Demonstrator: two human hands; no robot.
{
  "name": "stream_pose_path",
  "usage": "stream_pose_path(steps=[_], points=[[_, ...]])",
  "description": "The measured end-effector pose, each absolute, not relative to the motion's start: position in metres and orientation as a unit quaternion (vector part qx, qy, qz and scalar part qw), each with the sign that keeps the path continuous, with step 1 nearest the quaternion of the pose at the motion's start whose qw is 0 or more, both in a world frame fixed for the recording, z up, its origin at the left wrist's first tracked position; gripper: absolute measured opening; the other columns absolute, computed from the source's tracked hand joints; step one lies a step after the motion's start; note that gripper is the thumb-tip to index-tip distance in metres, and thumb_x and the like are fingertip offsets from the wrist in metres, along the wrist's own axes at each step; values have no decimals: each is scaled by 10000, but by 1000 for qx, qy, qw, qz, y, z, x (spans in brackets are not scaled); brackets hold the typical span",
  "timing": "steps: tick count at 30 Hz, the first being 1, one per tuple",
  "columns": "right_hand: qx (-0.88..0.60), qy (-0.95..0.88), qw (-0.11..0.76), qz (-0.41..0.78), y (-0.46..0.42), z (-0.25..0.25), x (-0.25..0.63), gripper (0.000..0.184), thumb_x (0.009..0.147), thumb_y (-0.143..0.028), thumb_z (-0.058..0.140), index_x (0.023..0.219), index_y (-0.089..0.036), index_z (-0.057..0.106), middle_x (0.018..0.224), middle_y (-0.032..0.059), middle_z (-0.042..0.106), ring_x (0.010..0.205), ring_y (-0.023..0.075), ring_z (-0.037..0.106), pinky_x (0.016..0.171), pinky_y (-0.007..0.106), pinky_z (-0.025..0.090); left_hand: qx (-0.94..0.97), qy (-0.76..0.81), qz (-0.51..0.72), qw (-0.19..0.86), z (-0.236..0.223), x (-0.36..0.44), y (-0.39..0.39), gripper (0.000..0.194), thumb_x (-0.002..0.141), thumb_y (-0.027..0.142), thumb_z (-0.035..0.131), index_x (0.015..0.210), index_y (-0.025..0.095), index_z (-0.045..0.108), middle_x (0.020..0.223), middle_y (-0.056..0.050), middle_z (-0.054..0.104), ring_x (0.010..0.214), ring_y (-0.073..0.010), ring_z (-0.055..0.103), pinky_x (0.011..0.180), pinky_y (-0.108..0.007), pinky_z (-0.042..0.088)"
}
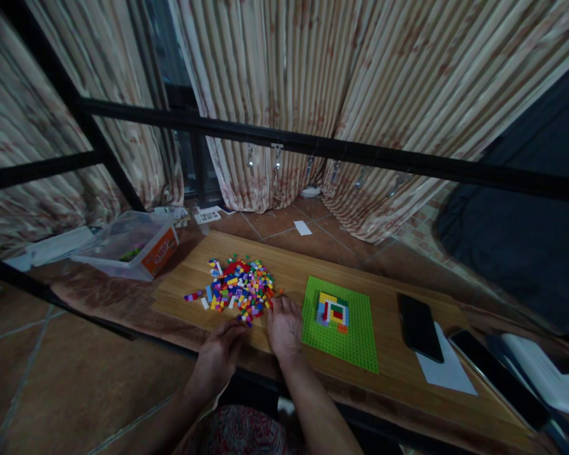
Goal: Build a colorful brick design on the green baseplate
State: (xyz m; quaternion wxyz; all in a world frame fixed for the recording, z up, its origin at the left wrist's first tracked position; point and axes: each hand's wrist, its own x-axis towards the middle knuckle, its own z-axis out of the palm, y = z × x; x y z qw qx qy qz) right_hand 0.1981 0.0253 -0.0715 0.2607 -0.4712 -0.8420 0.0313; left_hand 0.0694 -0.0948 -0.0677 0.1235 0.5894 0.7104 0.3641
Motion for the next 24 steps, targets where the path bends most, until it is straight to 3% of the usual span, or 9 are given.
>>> stream_pose_path(steps=[5,8,11,18,24], points=[[-442,-840,305,75,17,-57,202,223,899,-241,474,1074,-216,611,1024,83,638,968,229,574,850,364,460,501,704,443,240,-54,78,-83,269,860,294,483,1080,201,605,1001,-57,688,906,-179,650,826,-295,514],[-420,-840,331,94,-6,-50,208,239,915,-247,454,1090,-230,614,1035,75,637,970,210,586,861,349,472,426,651,510,367,-46,84,-71,331,844,458,488,898,161,624,751,-28,662,675,-148,612,626,-246,490],[-402,-847,334,96,-32,-49,218,236,917,-242,464,1099,-238,613,1016,66,645,943,204,603,852,345,488,398,603,521,453,-44,89,-66,371,786,511,539,704,153,583,531,35,510,507,-101,475,513,-215,399],[-394,-844,330,152,-59,-58,251,238,925,-185,452,1096,-210,615,930,63,660,856,175,630,773,299,535,394,584,470,531,-64,108,-75,338,721,472,595,605,158,547,537,21,515,501,-90,440,490,-204,353],[-407,-814,351,219,-64,-56,270,297,934,-179,416,1165,-228,596,1005,76,660,915,178,642,797,306,551,378,582,442,568,-70,126,-70,400,648,549,622,590,163,534,474,35,482,398,-64,361,406,-197,277]])
